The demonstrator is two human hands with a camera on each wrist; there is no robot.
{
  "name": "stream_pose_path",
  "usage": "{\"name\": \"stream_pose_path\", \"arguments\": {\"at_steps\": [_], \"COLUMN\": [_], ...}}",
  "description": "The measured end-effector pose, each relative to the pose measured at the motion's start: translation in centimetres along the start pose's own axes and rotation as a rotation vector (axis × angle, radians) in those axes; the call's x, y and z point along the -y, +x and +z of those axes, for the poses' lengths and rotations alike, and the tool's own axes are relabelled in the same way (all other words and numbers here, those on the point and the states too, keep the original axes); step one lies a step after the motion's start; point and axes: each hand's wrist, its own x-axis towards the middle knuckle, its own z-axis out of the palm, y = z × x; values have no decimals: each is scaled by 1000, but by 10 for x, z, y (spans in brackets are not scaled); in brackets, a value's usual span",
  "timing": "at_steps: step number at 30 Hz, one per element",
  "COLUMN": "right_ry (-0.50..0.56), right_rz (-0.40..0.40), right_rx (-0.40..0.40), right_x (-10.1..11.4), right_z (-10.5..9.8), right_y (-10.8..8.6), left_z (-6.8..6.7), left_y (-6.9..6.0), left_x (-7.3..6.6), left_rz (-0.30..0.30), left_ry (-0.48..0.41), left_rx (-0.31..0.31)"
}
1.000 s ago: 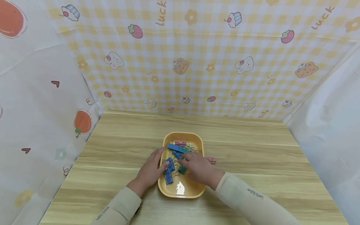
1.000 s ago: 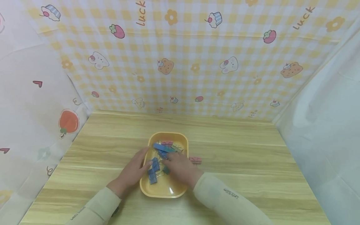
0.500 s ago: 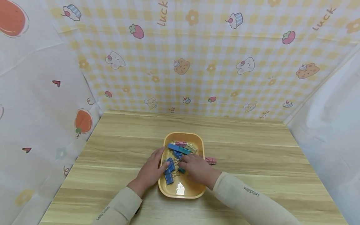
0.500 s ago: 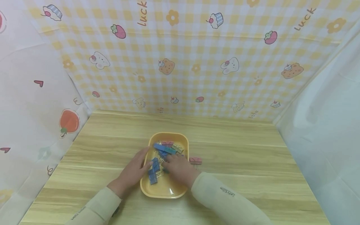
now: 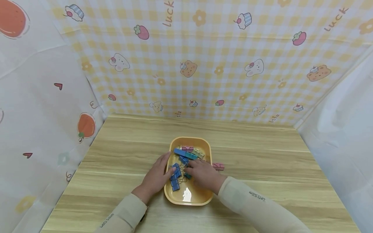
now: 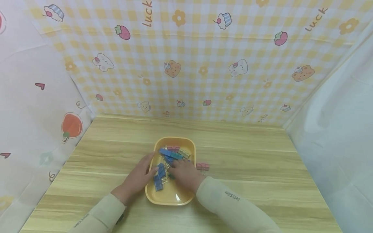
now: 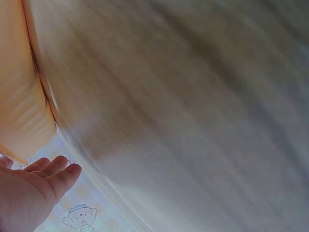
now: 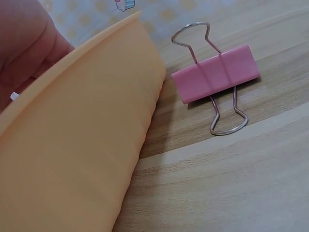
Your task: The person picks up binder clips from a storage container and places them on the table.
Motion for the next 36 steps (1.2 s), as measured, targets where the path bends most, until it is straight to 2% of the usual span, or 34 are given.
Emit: {"name": "stream_pose_path", "arguments": {"at_steps": [26,36], "right_ry": [-33,-14], "right_rz": [-19,7], "right_rx": [19,35], "right_x": [0,3], "right_z": [13,11], "right_y": [11,12], "left_z": [-2,-2], "left_y": [-1,-1], "left_x": [-2,-2], "left_rz": [6,6], "left_ry": [-5,-12], "left_rx": [-5,-3]}}
